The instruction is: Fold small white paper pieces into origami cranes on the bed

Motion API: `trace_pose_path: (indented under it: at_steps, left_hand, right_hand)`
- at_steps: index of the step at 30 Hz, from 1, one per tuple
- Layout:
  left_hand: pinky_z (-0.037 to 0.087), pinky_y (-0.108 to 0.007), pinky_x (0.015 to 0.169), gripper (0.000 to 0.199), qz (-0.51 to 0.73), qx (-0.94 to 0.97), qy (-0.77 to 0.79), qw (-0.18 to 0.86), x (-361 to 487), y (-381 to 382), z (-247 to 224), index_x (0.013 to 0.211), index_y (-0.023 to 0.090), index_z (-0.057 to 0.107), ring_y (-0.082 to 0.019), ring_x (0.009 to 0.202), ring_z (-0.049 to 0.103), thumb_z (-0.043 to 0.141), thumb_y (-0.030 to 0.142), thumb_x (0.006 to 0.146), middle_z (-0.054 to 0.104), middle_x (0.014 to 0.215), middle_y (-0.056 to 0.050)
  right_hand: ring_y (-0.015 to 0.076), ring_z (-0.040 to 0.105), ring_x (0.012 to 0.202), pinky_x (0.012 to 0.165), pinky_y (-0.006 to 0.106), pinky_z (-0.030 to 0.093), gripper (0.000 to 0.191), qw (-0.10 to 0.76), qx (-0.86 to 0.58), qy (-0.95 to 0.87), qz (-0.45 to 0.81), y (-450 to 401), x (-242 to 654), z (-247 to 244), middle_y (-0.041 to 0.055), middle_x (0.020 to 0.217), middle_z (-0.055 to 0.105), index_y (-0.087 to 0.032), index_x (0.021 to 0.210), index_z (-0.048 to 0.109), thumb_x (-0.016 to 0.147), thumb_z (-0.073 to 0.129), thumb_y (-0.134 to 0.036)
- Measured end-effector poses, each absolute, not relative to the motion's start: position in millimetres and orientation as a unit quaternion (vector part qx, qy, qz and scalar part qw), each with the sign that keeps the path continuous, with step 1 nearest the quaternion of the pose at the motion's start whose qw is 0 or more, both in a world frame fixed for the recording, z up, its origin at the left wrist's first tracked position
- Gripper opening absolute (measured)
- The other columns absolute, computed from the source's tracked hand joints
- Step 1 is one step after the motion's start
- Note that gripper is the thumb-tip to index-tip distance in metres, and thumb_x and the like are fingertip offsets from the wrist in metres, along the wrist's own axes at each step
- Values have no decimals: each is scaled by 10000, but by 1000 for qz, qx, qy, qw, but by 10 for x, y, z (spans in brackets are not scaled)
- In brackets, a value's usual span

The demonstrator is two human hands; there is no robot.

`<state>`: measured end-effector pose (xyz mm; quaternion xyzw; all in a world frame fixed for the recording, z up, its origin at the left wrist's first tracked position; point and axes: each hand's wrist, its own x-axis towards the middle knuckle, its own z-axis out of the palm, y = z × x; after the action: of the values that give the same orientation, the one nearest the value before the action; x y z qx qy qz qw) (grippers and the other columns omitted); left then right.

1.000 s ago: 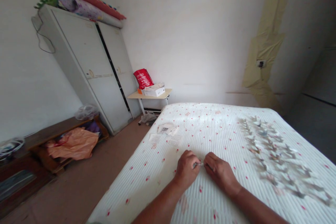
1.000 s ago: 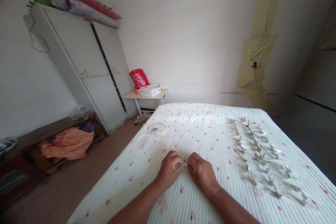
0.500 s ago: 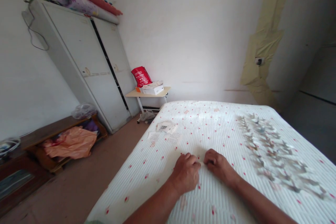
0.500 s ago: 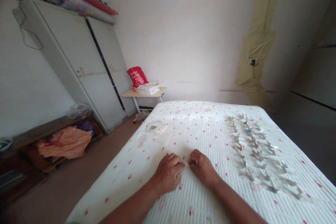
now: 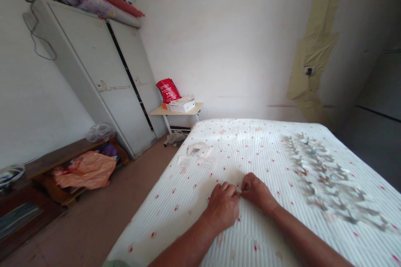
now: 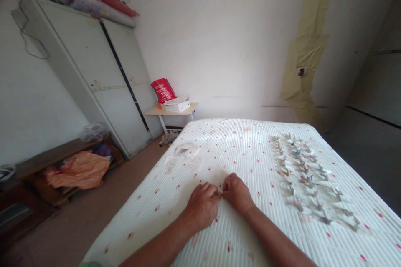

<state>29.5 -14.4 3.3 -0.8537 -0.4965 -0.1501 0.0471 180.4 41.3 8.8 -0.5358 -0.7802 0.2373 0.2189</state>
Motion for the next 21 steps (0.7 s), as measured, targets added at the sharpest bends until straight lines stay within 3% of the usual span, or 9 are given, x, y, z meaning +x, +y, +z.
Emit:
trace_pose_path:
  at_steps: [11,17,21]
  left_hand:
    - [350,-315,719,137,-154,-855,-494,43,283,-146,33,838,177,591,-185,849,456,464,165,787,553,849,-44]
    - [355,-329,729,121,-158,-856,-491,41,295,-152,55,823,173,583,-188,854,457,480,152,764,554,847,-43]
    - [361,-334,741,143,-160,-855,-492,37,311,-152,58,857,170,576,-191,882,453,492,136,746,560,908,-42]
  right_hand:
    - [100,503,630,590,183,379,181,211,-545,-777,234,520,1945,74,17,711,531,-149,548,554,543,465,9]
    - [117,515,629,580,211,381,70,234,-572,-747,245,518,1921,67,15,703,546,-167,599,558,652,516,-149]
    - [121,511,668,577,215,358,41,216,-579,-763,189,437,1801,101,32,775,544,-169,619,566,647,542,-150]
